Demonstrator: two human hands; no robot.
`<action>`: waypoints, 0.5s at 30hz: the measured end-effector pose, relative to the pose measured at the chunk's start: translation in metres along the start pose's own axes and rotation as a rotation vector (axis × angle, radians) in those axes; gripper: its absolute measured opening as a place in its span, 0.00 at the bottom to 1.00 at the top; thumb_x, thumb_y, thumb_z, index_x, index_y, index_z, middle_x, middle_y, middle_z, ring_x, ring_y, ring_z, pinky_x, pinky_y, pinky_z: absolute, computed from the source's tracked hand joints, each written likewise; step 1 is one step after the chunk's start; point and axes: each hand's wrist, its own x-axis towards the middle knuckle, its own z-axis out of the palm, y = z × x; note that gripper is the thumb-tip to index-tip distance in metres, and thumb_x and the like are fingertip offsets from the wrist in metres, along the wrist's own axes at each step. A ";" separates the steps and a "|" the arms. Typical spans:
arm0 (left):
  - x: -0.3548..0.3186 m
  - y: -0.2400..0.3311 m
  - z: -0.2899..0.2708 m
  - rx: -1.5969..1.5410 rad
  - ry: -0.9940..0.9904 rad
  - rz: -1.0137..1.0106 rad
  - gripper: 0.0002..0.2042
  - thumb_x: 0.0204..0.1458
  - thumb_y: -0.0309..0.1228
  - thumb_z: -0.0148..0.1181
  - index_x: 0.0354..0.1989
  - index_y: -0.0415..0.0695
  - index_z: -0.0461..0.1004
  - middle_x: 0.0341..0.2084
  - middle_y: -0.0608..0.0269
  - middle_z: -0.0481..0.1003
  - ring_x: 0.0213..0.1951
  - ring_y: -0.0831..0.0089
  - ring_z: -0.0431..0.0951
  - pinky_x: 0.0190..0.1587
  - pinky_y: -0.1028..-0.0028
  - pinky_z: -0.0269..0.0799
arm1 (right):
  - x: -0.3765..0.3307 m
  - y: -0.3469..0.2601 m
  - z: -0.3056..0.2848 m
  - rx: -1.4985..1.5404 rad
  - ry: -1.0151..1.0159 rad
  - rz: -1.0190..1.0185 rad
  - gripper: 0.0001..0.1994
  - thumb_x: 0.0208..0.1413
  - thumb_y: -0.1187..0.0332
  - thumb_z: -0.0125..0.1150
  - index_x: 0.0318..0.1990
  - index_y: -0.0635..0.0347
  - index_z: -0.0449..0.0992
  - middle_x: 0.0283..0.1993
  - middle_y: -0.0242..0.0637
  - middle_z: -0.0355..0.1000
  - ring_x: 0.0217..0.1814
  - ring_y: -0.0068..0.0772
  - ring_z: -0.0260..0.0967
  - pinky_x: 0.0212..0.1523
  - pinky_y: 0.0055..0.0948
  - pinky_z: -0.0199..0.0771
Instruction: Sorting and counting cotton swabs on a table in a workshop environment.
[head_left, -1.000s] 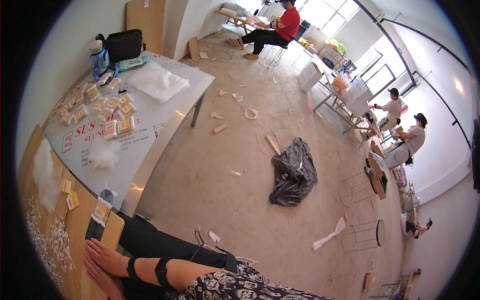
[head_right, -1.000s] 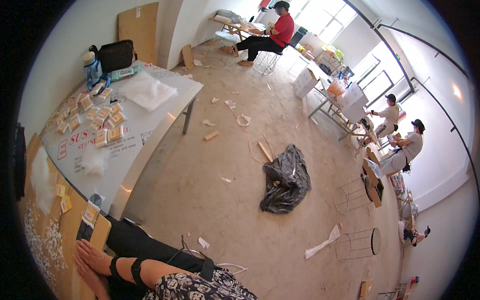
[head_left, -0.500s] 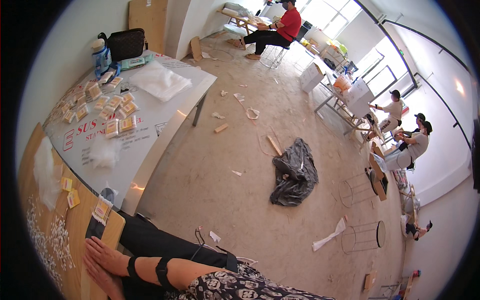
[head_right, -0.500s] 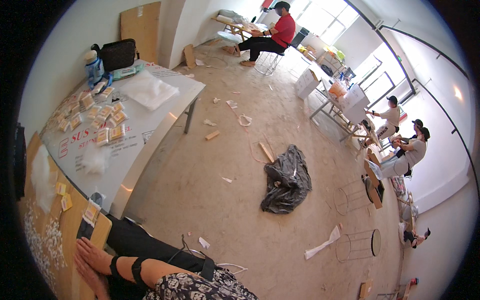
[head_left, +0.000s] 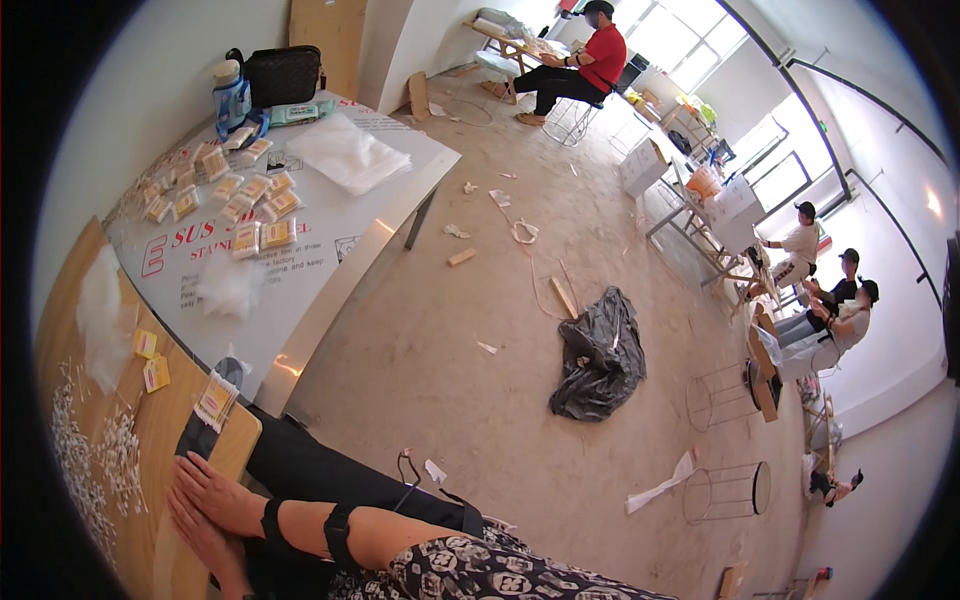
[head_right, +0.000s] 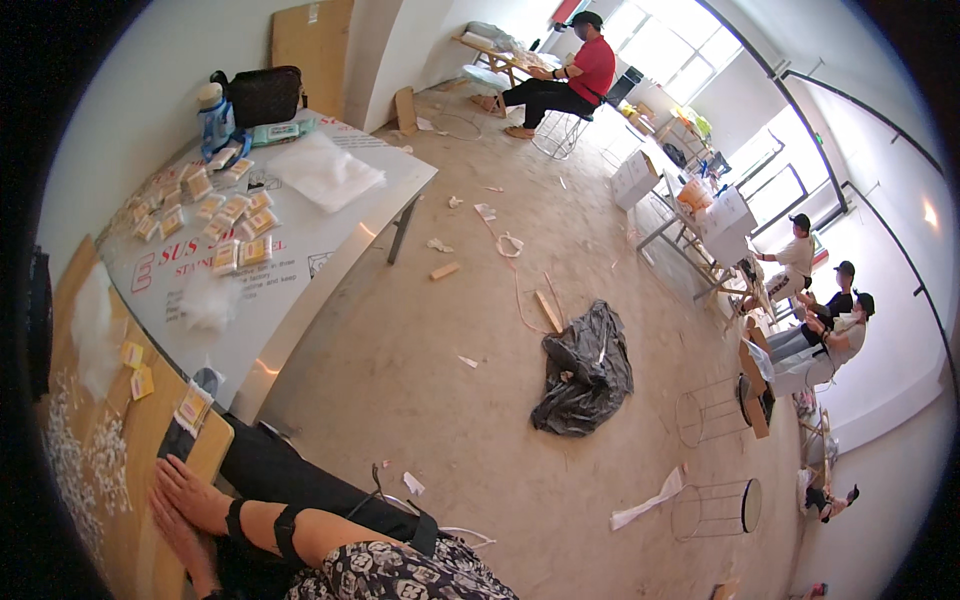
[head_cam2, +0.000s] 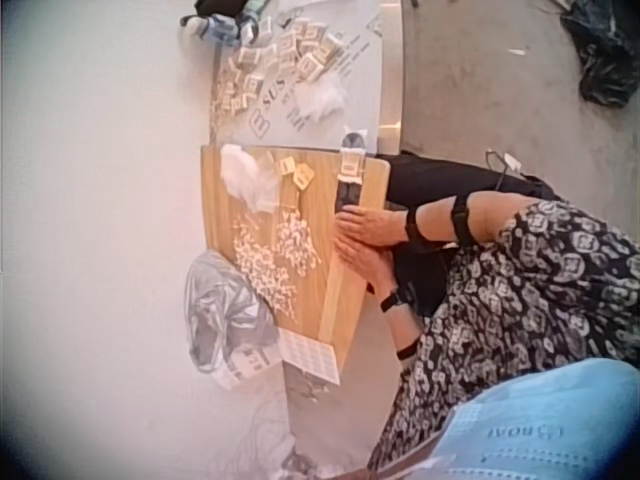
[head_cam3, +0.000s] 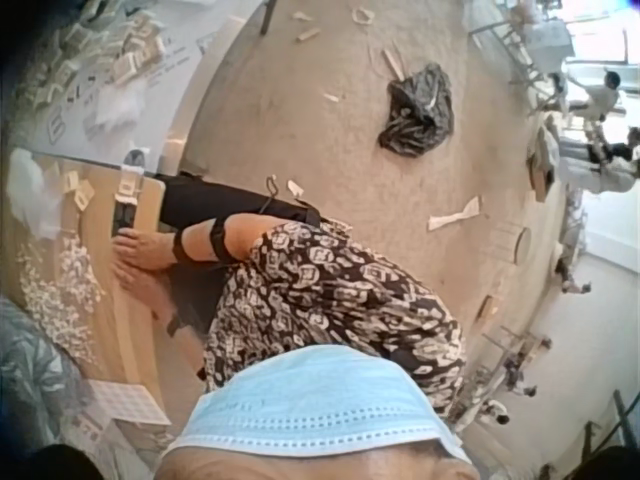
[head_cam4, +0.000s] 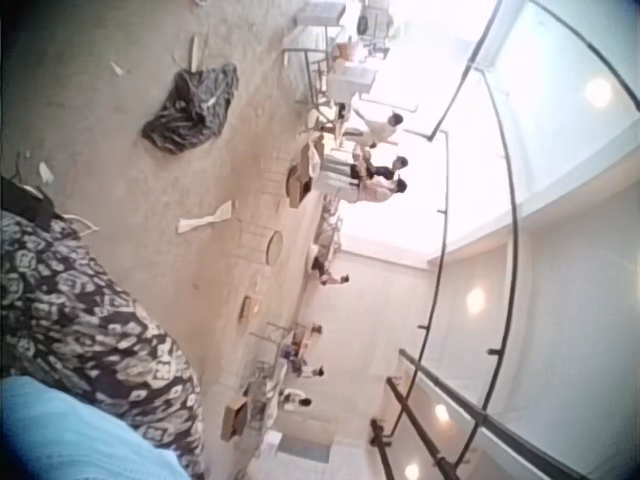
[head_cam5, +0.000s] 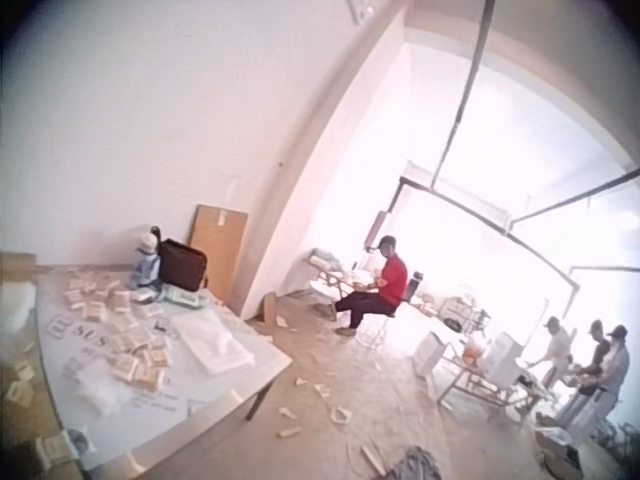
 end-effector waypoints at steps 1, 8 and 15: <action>0.001 -0.001 0.002 -0.018 0.011 0.012 0.36 0.50 0.37 0.54 0.64 0.37 0.46 0.64 0.49 0.48 0.66 0.55 0.47 0.65 0.59 0.43 | 0.000 -0.001 0.001 -0.014 0.006 -0.001 0.25 0.53 0.64 0.44 0.57 0.68 0.61 0.63 0.51 0.55 0.70 0.48 0.43 0.70 0.47 0.36; 0.006 0.005 0.006 -0.074 0.067 0.036 0.35 0.51 0.34 0.54 0.65 0.38 0.44 0.65 0.49 0.46 0.66 0.54 0.47 0.65 0.60 0.43 | -0.002 0.006 0.006 -0.016 0.013 0.006 0.24 0.54 0.62 0.43 0.58 0.64 0.62 0.64 0.52 0.53 0.70 0.50 0.42 0.70 0.51 0.31; 0.018 0.010 -0.019 -0.663 0.024 -0.217 0.21 0.58 0.34 0.43 0.58 0.37 0.58 0.55 0.46 0.60 0.56 0.52 0.60 0.59 0.61 0.52 | 0.004 0.000 0.011 -0.014 0.037 0.058 0.22 0.50 0.66 0.45 0.52 0.68 0.66 0.59 0.51 0.59 0.65 0.48 0.51 0.67 0.45 0.43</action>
